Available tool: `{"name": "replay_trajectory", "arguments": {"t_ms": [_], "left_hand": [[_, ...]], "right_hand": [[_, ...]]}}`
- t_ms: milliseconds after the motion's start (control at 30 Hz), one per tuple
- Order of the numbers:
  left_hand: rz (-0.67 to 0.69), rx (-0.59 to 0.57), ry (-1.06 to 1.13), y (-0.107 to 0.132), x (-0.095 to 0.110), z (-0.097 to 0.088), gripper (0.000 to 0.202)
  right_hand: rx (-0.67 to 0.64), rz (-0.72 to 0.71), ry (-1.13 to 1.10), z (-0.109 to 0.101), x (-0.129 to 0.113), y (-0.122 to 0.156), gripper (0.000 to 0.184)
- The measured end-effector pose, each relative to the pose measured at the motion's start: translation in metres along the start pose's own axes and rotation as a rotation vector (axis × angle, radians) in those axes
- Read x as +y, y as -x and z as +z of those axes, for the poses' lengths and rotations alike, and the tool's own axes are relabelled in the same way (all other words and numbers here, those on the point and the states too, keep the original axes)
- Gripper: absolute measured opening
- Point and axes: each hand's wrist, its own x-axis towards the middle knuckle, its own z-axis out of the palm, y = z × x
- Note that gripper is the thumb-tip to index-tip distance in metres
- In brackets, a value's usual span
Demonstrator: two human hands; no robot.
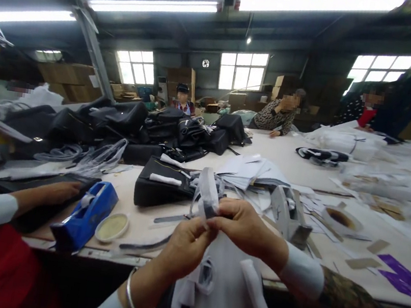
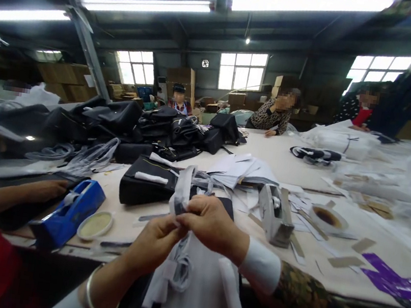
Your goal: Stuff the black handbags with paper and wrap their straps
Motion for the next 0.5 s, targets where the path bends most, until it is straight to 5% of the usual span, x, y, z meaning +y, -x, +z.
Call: {"name": "replay_trajectory", "arguments": {"t_ms": [167, 267, 367, 500], "left_hand": [[-0.167, -0.091, 0.303, -0.003, 0.000, -0.014, 0.038], [-0.210, 0.054, 0.341, -0.004, 0.001, -0.009, 0.038], [-0.119, 0.206, 0.295, -0.003, -0.001, -0.004, 0.033], [-0.054, 0.258, 0.243, 0.004, -0.004, 0.001, 0.025]], "right_hand": [[0.004, -0.379, 0.487, -0.002, 0.007, 0.013, 0.026], [0.031, -0.424, 0.508, 0.005, 0.014, 0.021, 0.029], [0.172, -0.187, 0.239, 0.012, 0.024, 0.028, 0.023], [0.170, 0.391, -0.353, 0.020, 0.032, 0.032, 0.049]]}}
